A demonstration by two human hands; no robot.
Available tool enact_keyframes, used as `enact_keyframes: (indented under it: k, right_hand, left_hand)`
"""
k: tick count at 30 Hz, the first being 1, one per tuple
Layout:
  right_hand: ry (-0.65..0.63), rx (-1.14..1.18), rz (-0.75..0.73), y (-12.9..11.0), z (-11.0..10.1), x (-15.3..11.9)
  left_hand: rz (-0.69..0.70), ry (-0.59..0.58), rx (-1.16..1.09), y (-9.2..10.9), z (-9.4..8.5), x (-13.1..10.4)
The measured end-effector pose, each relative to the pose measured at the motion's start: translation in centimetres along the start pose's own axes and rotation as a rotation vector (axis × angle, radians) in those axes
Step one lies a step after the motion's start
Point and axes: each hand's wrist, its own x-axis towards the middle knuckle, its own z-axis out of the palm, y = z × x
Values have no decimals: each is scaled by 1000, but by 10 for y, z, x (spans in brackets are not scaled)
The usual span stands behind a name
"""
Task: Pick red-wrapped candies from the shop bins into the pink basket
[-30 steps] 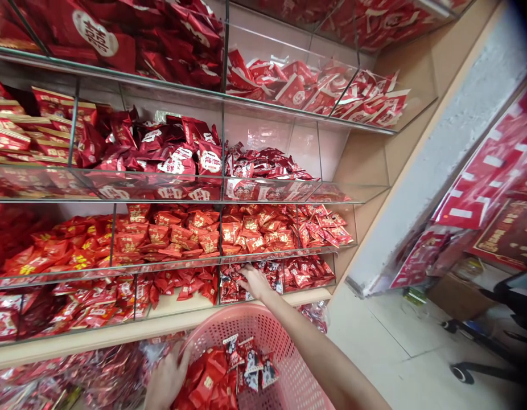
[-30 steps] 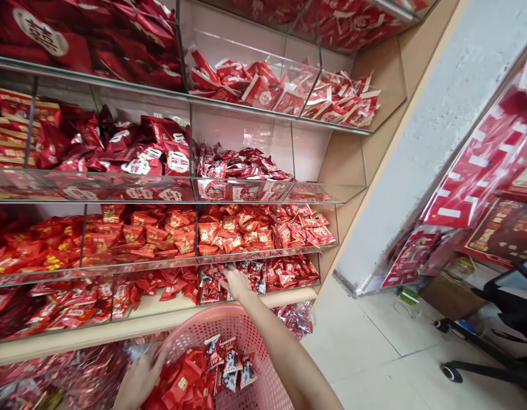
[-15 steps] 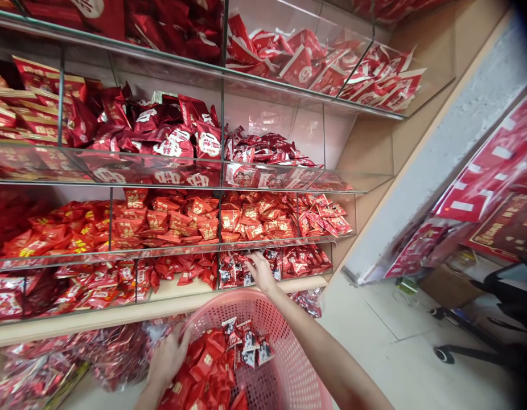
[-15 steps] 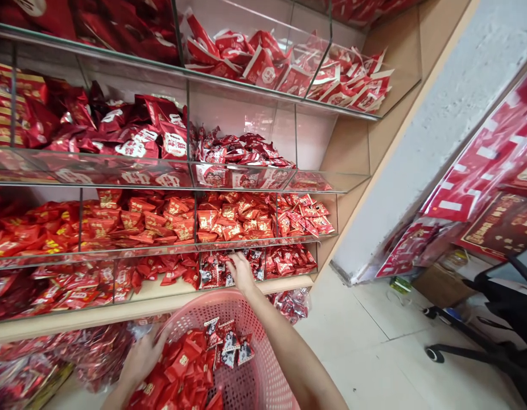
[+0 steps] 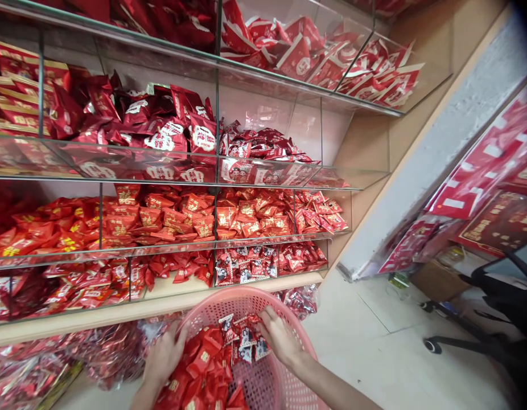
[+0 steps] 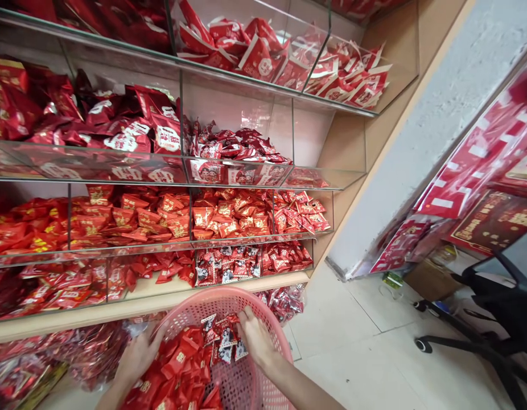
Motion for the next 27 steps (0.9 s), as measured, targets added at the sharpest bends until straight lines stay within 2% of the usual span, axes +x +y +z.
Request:
enact_keyframes:
  k: [5,9,13,15,18,22,24,27]
  right_hand:
    - [-301,-425,153,-3,17,8]
    - [-351,-584,133,-7,38,9]
    - [-386,-616,146,-10,57,5]
    - [-368,-585,154,-20,52,11]
    - [-324,-491,134,-43,26,35]
    - [-188,-324,-47,-69,-12,83]
    - [-132,-253,-152,-72,-20,105]
    - [-144,-198,-250,-67,-19,130]
  left_hand:
    - [-5,-21,-9,0,-2,-1]
    - [-13,-21,-19,1,-2,-2]
    - [-3,-14,-28,0,-2,-3]
    - [-6,-15,-31,0,-2,-3]
    - [-23,-13,-18,1,-2,-3]
    - [-11,-5,-5,0,0,-3]
    - [-12,2,-6,-1,1,-3]
    - [-30,-5,-14,-2,1,-5]
